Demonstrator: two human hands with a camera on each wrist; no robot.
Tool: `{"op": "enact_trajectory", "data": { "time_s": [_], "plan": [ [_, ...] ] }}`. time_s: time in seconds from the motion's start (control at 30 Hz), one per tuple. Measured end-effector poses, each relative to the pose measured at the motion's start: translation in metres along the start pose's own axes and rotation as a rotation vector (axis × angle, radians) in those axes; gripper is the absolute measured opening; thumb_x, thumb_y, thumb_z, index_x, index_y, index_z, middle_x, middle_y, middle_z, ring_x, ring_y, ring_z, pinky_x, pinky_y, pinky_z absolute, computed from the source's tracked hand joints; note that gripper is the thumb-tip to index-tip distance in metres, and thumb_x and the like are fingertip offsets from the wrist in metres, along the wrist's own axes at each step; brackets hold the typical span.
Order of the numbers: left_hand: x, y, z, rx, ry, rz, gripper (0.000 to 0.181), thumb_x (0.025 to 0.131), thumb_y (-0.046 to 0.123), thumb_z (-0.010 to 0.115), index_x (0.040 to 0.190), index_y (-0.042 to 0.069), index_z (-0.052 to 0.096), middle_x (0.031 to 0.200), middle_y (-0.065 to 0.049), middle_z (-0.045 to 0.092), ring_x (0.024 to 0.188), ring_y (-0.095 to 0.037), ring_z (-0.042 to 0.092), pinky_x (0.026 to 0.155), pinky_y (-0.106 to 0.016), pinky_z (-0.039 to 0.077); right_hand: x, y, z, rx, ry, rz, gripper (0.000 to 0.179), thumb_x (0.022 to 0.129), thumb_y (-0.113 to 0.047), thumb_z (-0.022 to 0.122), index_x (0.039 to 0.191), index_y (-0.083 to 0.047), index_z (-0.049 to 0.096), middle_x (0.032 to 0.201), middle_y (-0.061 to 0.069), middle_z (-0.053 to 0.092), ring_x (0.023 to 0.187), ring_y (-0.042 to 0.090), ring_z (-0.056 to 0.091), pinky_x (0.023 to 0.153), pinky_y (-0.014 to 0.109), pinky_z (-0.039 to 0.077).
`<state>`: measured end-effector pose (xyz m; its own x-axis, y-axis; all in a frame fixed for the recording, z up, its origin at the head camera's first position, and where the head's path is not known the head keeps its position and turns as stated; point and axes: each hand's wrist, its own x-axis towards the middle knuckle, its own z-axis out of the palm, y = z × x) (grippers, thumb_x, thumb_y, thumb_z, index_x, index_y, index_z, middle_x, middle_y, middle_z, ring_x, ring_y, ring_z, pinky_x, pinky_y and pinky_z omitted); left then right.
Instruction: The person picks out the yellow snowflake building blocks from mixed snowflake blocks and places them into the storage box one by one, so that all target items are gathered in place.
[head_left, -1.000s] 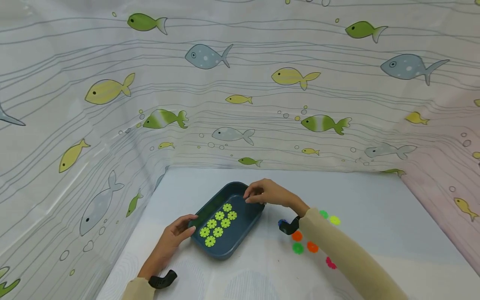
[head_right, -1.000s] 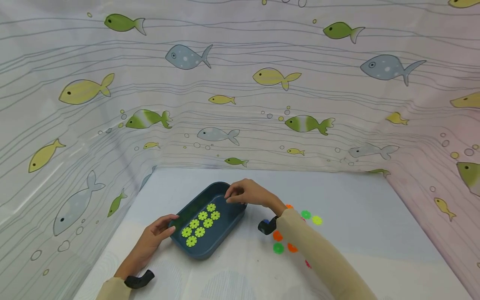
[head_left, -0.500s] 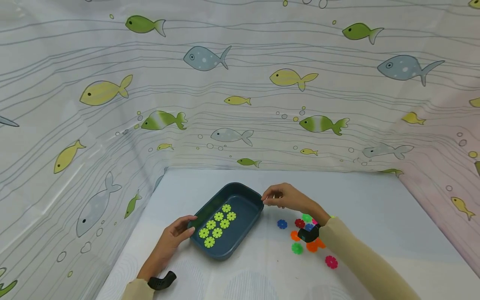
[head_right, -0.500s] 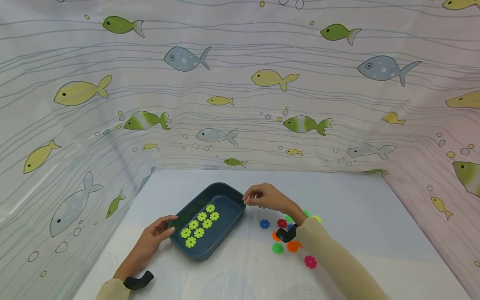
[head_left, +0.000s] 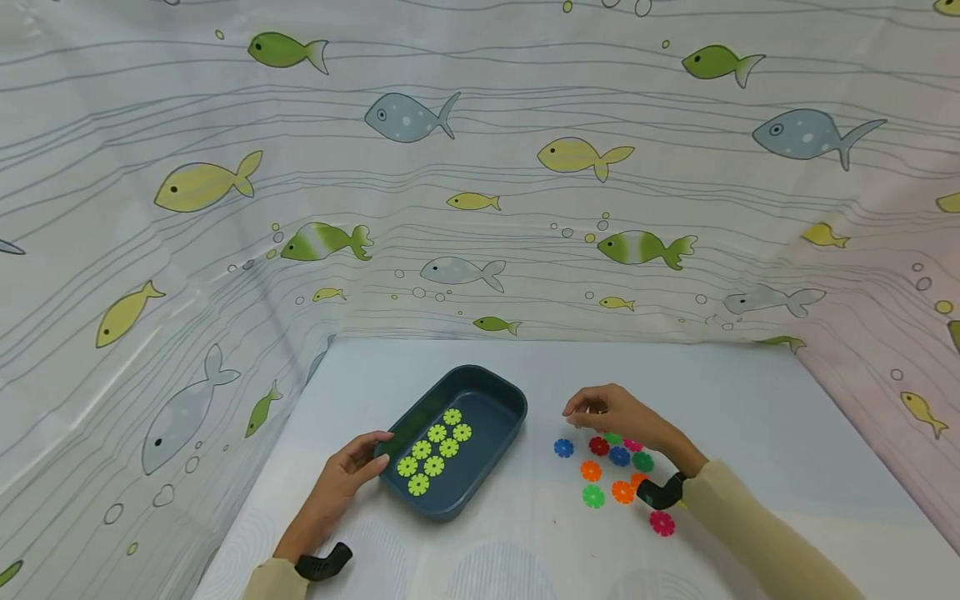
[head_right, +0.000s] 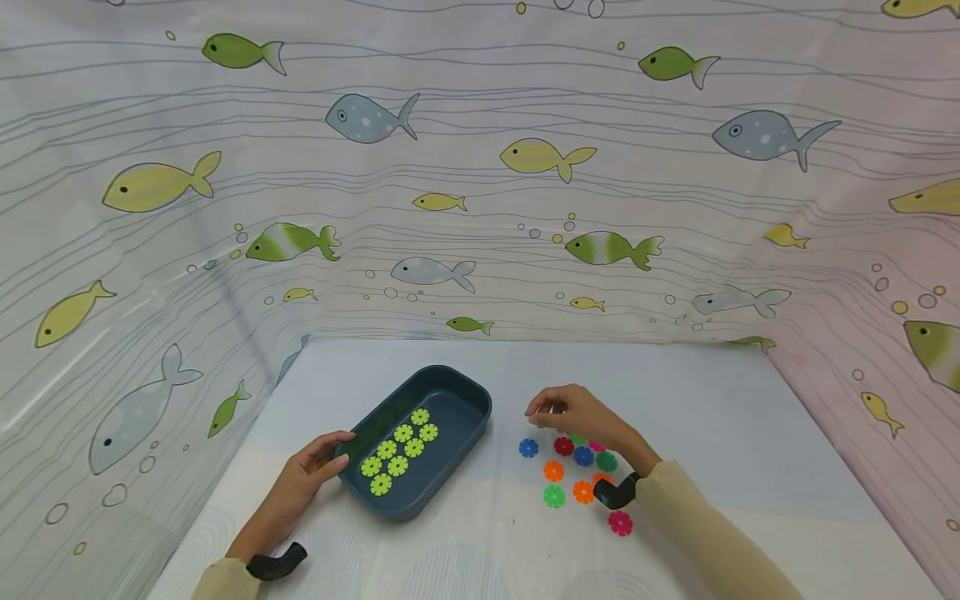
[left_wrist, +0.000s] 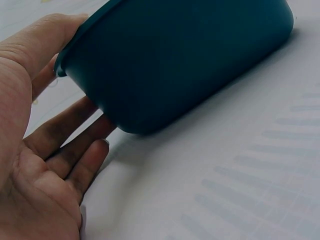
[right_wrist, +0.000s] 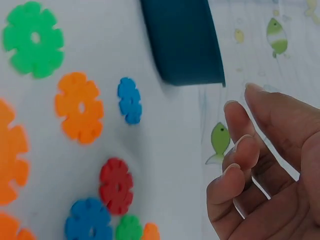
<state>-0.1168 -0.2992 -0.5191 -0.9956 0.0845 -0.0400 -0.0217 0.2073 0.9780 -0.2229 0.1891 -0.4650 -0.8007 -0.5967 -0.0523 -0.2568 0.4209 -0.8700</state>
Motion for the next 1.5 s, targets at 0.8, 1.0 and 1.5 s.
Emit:
{"op": "enact_trajectory", "data": {
  "time_s": [0.8, 1.0, 1.5],
  "plan": [
    [0.002, 0.001, 0.001, -0.010, 0.007, 0.012, 0.046, 0.101, 0.022, 0.069, 0.144, 0.009, 0.056, 0.151, -0.009, 0.049, 0.135, -0.001, 0.044, 0.102, -0.015, 0.042, -0.080, 0.066, -0.044, -0.012, 0.234, 0.221, 0.033, 0.097, -0.034, 0.073, 0.119, -0.010, 0.071, 0.099, 0.010, 0.068, 0.072, 0.029, 0.059, 0.064, 0.031, 0.053],
    [0.001, 0.003, 0.001, -0.007, 0.013, 0.006, 0.046, 0.101, 0.022, 0.069, 0.143, 0.009, 0.057, 0.151, -0.009, 0.050, 0.135, -0.003, 0.045, 0.101, -0.016, 0.043, -0.090, 0.076, -0.051, -0.015, 0.275, 0.283, 0.035, 0.095, -0.034, 0.075, 0.120, -0.009, 0.070, 0.093, 0.010, 0.064, 0.075, 0.026, 0.057, 0.063, 0.029, 0.052],
    [0.001, -0.001, -0.003, -0.010, -0.019, -0.025, 0.047, 0.101, 0.026, 0.069, 0.145, 0.014, 0.056, 0.157, -0.005, 0.042, 0.150, -0.025, 0.029, 0.103, -0.015, 0.040, -0.101, 0.095, -0.057, -0.190, 0.298, 0.308, 0.038, 0.089, -0.031, 0.082, 0.118, -0.009, 0.072, 0.089, 0.004, 0.061, 0.084, 0.023, 0.053, 0.061, 0.024, 0.047]
  ]
}}
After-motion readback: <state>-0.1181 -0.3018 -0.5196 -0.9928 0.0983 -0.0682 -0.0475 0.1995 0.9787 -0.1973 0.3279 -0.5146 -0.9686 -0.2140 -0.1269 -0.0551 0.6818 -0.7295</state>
